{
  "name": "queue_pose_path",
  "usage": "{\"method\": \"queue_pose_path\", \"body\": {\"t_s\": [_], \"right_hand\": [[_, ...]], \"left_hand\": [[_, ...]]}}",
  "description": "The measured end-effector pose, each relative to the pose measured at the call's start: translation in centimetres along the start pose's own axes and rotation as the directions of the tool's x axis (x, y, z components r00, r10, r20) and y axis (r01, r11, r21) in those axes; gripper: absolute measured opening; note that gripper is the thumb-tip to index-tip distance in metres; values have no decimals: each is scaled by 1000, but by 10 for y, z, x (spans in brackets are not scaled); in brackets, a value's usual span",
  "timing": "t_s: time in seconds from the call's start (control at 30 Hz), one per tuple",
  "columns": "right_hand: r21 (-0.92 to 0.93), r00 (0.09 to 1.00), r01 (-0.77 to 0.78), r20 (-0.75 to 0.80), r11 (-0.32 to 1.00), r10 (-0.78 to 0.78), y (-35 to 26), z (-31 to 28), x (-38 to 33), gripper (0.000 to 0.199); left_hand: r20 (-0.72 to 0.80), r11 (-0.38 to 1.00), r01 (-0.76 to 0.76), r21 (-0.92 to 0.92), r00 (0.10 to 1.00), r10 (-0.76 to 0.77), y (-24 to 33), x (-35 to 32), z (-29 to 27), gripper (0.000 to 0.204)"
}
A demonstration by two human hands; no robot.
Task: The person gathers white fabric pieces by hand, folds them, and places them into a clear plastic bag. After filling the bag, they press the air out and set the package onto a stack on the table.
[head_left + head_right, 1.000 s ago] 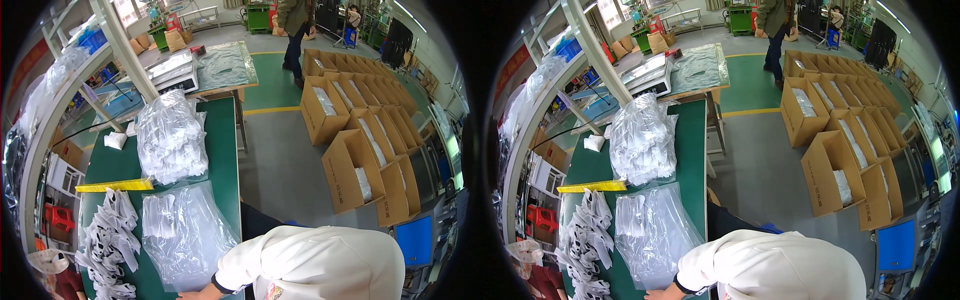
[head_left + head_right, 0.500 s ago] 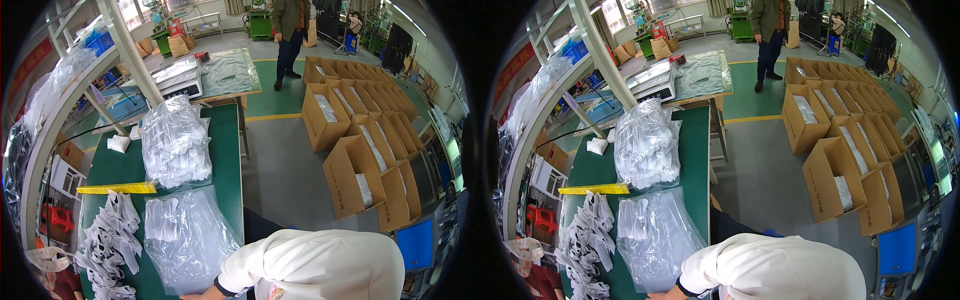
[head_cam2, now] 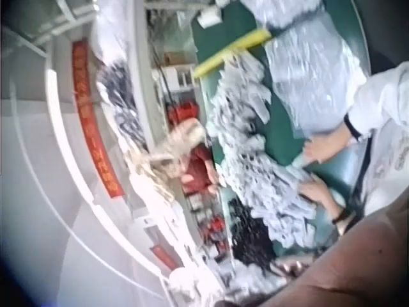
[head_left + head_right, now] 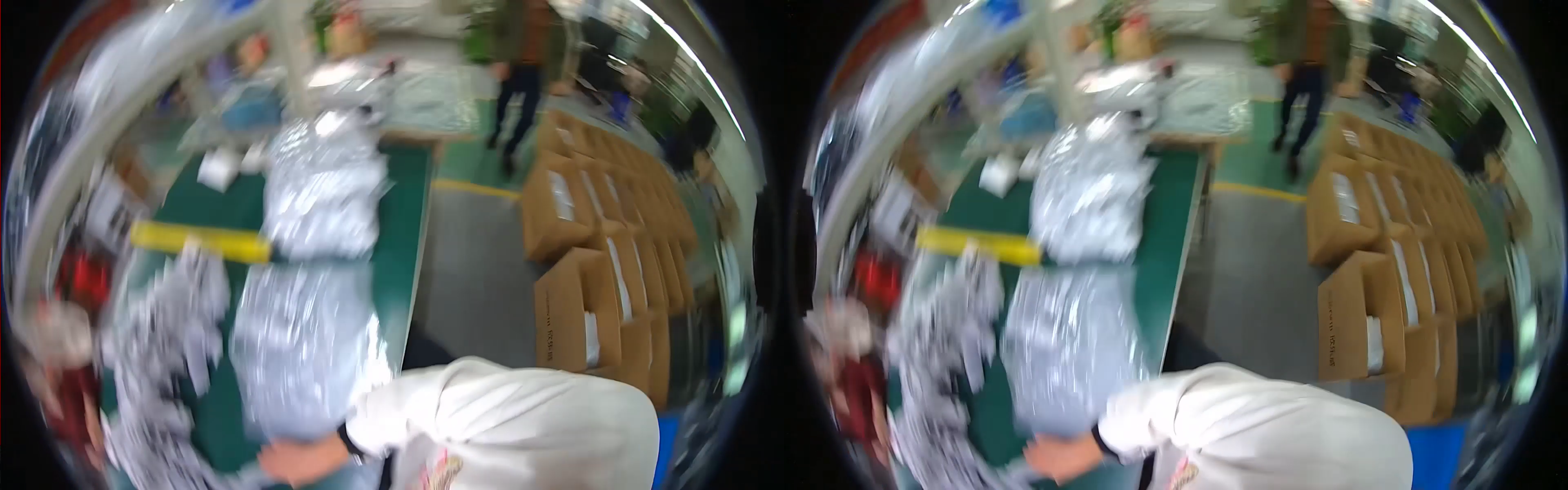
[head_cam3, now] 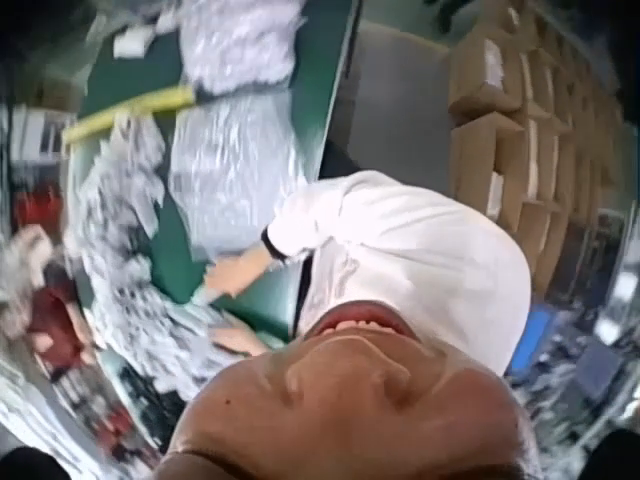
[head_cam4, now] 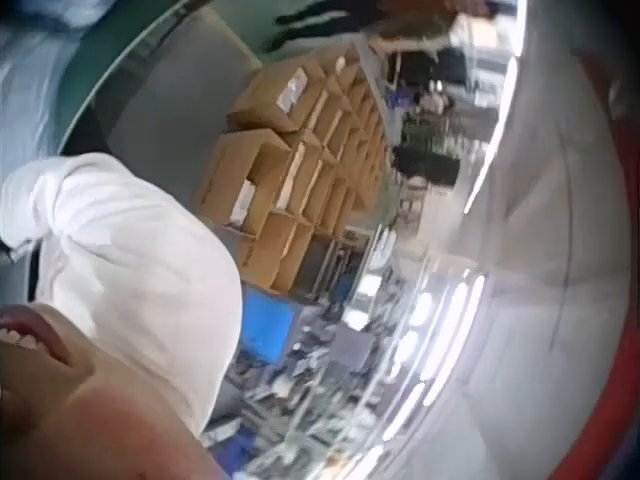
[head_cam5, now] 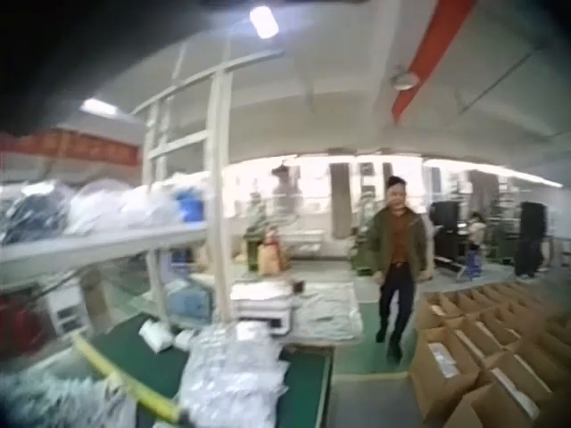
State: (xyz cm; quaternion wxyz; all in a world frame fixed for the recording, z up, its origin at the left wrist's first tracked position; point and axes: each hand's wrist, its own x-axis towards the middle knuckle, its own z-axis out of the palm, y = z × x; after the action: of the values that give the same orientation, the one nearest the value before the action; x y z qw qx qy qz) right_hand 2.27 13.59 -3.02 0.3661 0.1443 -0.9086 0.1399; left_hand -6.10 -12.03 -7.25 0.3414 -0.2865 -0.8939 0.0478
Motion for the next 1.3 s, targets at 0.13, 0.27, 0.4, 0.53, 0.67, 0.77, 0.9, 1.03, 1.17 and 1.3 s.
{"method": "queue_pose_path", "body": {"t_s": [0.13, 0.27, 0.4, 0.53, 0.67, 0.77, 0.9, 1.03, 1.17, 1.3], "right_hand": [[176, 917, -373, 221, 911, 333, 39, -1, -1, 14], [111, 809, -474, 448, 874, 381, 45, -35, 28, 30], [300, 749, -585, 557, 754, 359, 32, -16, 37, 35], [309, 660, -701, 621, 643, 422, 2, -21, 33, 35], [259, 685, -656, 600, 709, 414, -8, -19, 31, 30], [281, 697, -638, 605, 717, 384, -7, -22, 35, 27], [364, 449, -864, 870, 348, 204, 1, -33, 48, 25], [415, 678, -414, 735, 810, -30, 40, -31, 59, 30], [363, 876, 154, 381, 919, -297, 47, -17, 67, 33], [444, 857, 42, 445, 895, -261, 49, -13, 55, 34]], "left_hand": [[469, 833, 484, -268, 821, -325, 72, 74, -41, 55], [498, 564, 612, -554, 787, -365, 69, 79, -62, 41], [714, 404, 840, -363, 529, -459, 68, 85, -95, 31], [576, 538, 676, -504, 727, -374, 78, 73, -96, 27], [454, 689, 505, -520, 846, -277, 80, 74, -88, 29], [602, 638, 593, -492, 761, -242, 77, 84, -90, 35], [504, 705, 582, -405, 786, -358, 80, 87, -90, 46], [529, 855, 442, -273, 811, -250, 83, 79, -95, 56], [504, 771, 429, -471, 848, -164, 76, 77, -85, 53], [472, 792, 366, -489, 874, -112, 70, 72, -88, 57]]}}
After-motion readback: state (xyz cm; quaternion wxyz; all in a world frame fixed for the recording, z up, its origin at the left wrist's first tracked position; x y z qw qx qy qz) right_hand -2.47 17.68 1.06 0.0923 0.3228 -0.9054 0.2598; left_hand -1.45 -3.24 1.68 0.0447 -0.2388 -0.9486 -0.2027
